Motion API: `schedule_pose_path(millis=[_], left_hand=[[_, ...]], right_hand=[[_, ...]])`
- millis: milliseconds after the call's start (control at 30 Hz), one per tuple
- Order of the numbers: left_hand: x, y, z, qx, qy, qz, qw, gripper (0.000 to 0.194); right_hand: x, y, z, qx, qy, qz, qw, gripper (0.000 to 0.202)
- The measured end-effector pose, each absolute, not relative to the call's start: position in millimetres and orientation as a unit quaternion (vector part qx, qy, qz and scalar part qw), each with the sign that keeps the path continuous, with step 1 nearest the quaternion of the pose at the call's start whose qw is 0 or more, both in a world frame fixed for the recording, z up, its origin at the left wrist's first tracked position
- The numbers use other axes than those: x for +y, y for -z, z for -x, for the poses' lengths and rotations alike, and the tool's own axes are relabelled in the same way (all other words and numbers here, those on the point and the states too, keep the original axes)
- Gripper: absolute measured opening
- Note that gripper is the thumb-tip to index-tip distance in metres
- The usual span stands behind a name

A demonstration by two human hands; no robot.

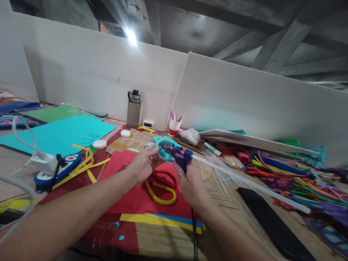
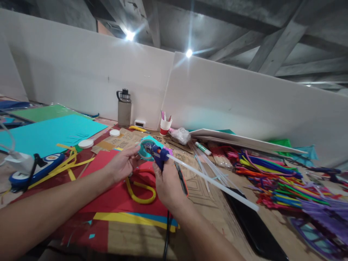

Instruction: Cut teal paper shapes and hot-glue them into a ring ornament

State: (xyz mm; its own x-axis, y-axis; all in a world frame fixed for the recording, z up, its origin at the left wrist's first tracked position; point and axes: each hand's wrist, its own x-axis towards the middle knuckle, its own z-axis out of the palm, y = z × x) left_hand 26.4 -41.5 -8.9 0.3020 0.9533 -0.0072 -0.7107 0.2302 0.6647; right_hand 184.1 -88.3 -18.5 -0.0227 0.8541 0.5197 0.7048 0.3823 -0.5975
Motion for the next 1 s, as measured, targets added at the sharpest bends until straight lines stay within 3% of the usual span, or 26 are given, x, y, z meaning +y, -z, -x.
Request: schedule_pose_path(millis=[467, 1000], left_hand=[[-40.9, 11.1, -28.0, 0.196, -0.561, -0.3, 0.746, 0.02], [-39.2, 11.8, -26.5, 0.216, -0.553, -0.315, 0.74, 0.015]], right_hand=[[-87.5, 15.9, -186.0, -0.689, -0.072, 0.547, 0.469, 0.034], [-91.0, 17.7, -183.7, -0.719, -0.1, 0.535, 0.432, 0.035]])
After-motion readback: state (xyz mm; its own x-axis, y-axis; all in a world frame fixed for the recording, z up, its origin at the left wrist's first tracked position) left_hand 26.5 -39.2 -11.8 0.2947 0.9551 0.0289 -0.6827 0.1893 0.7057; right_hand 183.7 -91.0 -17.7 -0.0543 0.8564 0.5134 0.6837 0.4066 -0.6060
